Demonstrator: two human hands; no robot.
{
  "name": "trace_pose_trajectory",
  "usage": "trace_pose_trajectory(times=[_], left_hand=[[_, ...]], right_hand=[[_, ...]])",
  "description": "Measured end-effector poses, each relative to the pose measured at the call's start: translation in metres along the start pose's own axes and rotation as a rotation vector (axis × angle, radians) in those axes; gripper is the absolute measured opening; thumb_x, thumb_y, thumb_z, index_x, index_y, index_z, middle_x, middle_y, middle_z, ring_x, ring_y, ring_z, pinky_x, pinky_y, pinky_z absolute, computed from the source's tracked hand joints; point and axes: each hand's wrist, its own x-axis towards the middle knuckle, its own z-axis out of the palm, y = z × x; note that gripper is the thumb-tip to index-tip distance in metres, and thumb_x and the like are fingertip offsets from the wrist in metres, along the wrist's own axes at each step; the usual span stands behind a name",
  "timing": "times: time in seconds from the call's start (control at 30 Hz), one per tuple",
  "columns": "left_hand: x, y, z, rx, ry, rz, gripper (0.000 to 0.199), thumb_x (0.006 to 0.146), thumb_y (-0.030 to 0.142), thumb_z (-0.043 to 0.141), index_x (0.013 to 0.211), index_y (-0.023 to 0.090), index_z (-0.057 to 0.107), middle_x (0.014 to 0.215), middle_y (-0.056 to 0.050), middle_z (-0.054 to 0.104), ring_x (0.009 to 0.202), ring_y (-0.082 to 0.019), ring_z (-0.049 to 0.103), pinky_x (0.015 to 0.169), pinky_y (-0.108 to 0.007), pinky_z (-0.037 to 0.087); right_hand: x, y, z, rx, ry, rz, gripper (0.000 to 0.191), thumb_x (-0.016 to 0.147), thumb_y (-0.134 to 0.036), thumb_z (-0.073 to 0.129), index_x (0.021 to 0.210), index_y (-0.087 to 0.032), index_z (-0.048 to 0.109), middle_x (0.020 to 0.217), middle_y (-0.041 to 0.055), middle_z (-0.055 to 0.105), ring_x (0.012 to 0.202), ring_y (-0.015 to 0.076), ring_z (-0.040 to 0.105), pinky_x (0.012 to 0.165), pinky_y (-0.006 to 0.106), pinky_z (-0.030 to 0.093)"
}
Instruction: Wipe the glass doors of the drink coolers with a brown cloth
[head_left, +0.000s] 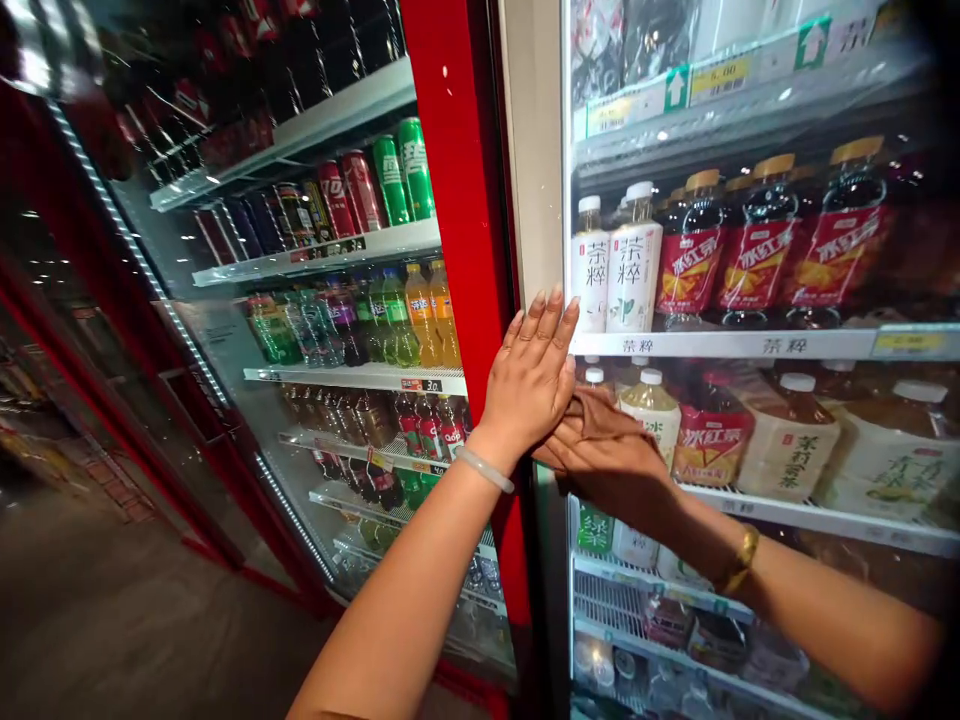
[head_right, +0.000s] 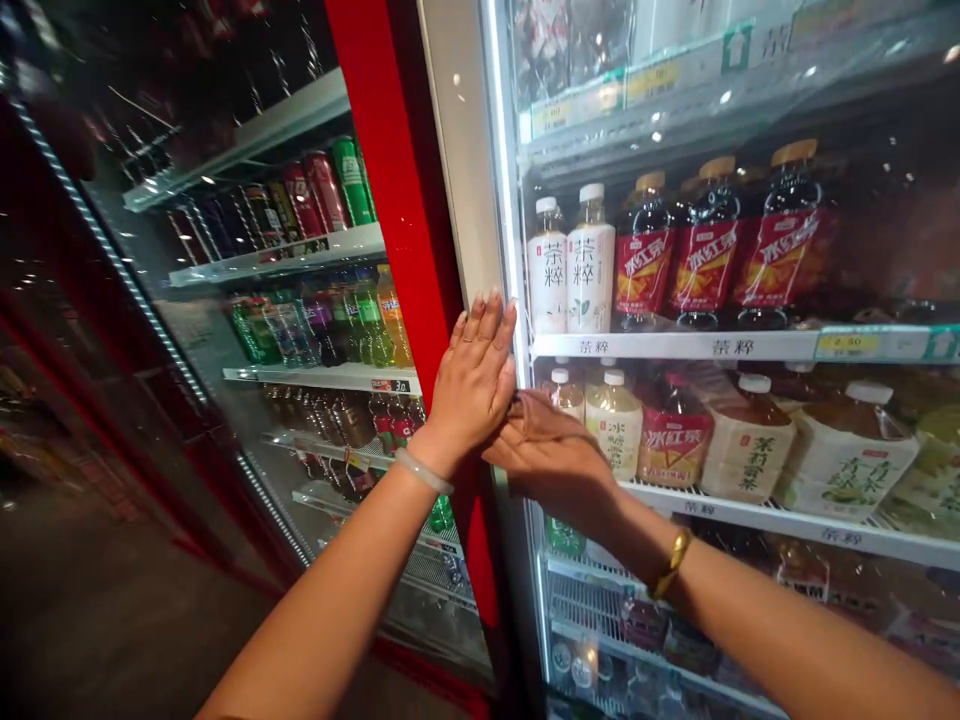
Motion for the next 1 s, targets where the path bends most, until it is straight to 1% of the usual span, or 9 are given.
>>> trace_pose_trajectory(times=[0.07, 0.2, 0.3, 0.43, 0.57, 0.7, 0.77, 0.9, 1.0], left_hand=[[-0.017, 0.0, 0.003, -0.013, -0.018, -0.01, 0.062, 0.108, 0.03, 0.025, 0.167, 0.021, 0.013, 0.176, -0.007, 0.02, 0.164, -0.018, 0.006, 0.135, -0.046, 0.009], [-0.058, 0.003, 0.019, -0.106, 0.017, -0.083, 0.068, 0.106, 0.027, 0.028, 0.168, 0.021, 0.002, 0.177, -0.009, 0.014, 0.164, -0.022, 0.006, 0.135, -0.053, 0.009], [-0.108, 0.014, 0.04, -0.127, -0.009, -0.148, 0.072, 0.103, 0.023, 0.033, 0.168, 0.02, 0.003, 0.176, -0.012, 0.012, 0.163, -0.027, 0.009, 0.133, -0.059, 0.012], [-0.165, 0.026, 0.062, -0.095, -0.103, -0.069, 0.067, 0.101, 0.022, 0.041, 0.165, 0.011, 0.022, 0.171, -0.02, 0.026, 0.162, -0.032, 0.018, 0.131, -0.063, 0.02], [-0.157, 0.022, 0.056, -0.127, -0.051, -0.082, 0.064, 0.103, 0.024, 0.038, 0.164, 0.009, 0.024, 0.171, -0.021, 0.025, 0.162, -0.031, 0.013, 0.131, -0.062, 0.02], [-0.14, 0.018, 0.048, -0.183, -0.032, -0.091, 0.067, 0.103, 0.024, 0.035, 0.166, 0.01, 0.016, 0.174, -0.02, 0.017, 0.163, -0.03, 0.004, 0.132, -0.062, 0.012], [-0.16, 0.025, 0.055, -0.206, -0.082, -0.059, 0.069, 0.102, 0.023, 0.037, 0.166, 0.007, 0.015, 0.173, -0.02, 0.018, 0.163, -0.031, 0.006, 0.133, -0.062, 0.015], [-0.238, 0.052, 0.082, -0.226, -0.142, 0.006, 0.069, 0.098, 0.021, 0.044, 0.163, 0.008, 0.028, 0.165, -0.02, 0.041, 0.159, -0.031, 0.027, 0.129, -0.056, 0.031], [-0.271, 0.063, 0.098, -0.192, -0.132, 0.017, 0.067, 0.097, 0.02, 0.042, 0.162, 0.01, 0.032, 0.158, -0.019, 0.052, 0.151, -0.03, 0.044, 0.12, -0.051, 0.047]], right_hand=[[0.005, 0.009, -0.006, 0.028, 0.016, 0.085, 0.054, 0.102, -0.017, 0.046, 0.156, -0.02, 0.046, 0.159, 0.0065, 0.053, 0.152, 0.0189, 0.043, 0.12, 0.033, 0.043], [0.014, 0.01, 0.002, -0.057, 0.086, 0.347, 0.056, 0.105, -0.029, 0.044, 0.16, -0.02, 0.037, 0.165, 0.0086, 0.043, 0.159, 0.025, 0.028, 0.133, 0.055, 0.02], [-0.008, -0.037, 0.029, -0.162, 0.127, 0.408, 0.058, 0.102, -0.026, 0.052, 0.158, -0.015, 0.039, 0.156, 0.0134, 0.055, 0.158, 0.0248, 0.031, 0.132, 0.054, 0.022], [-0.042, -0.094, 0.057, -0.166, 0.115, 0.446, 0.058, 0.099, -0.019, 0.054, 0.156, -0.018, 0.043, 0.141, 0.009, 0.068, 0.154, 0.021, 0.04, 0.134, 0.044, 0.02], [-0.024, -0.078, 0.053, -0.144, 0.115, 0.502, 0.064, 0.102, -0.026, 0.051, 0.163, -0.023, 0.03, 0.152, 0.0069, 0.06, 0.158, 0.0202, 0.031, 0.136, 0.05, 0.007], [-0.01, -0.072, 0.06, -0.136, 0.168, 0.545, 0.067, 0.104, -0.025, 0.046, 0.166, -0.02, 0.022, 0.16, 0.0083, 0.051, 0.163, 0.0188, 0.015, 0.136, 0.052, 0.006], [-0.03, -0.098, 0.072, -0.112, 0.124, 0.587, 0.07, 0.102, -0.02, 0.047, 0.167, -0.019, 0.019, 0.16, 0.0107, 0.051, 0.162, 0.0215, 0.021, 0.135, 0.053, 0.011], [-0.098, -0.171, 0.097, -0.053, 0.02, 0.59, 0.074, 0.099, -0.009, 0.039, 0.167, -0.01, 0.009, 0.143, 0.0168, 0.066, 0.134, 0.0243, 0.063, 0.126, 0.05, 0.039], [-0.126, -0.191, 0.104, -0.079, 0.048, 0.574, 0.075, 0.098, -0.009, 0.039, 0.168, -0.016, 0.012, 0.128, 0.0115, 0.075, 0.116, 0.0247, 0.073, 0.118, 0.05, 0.048]])
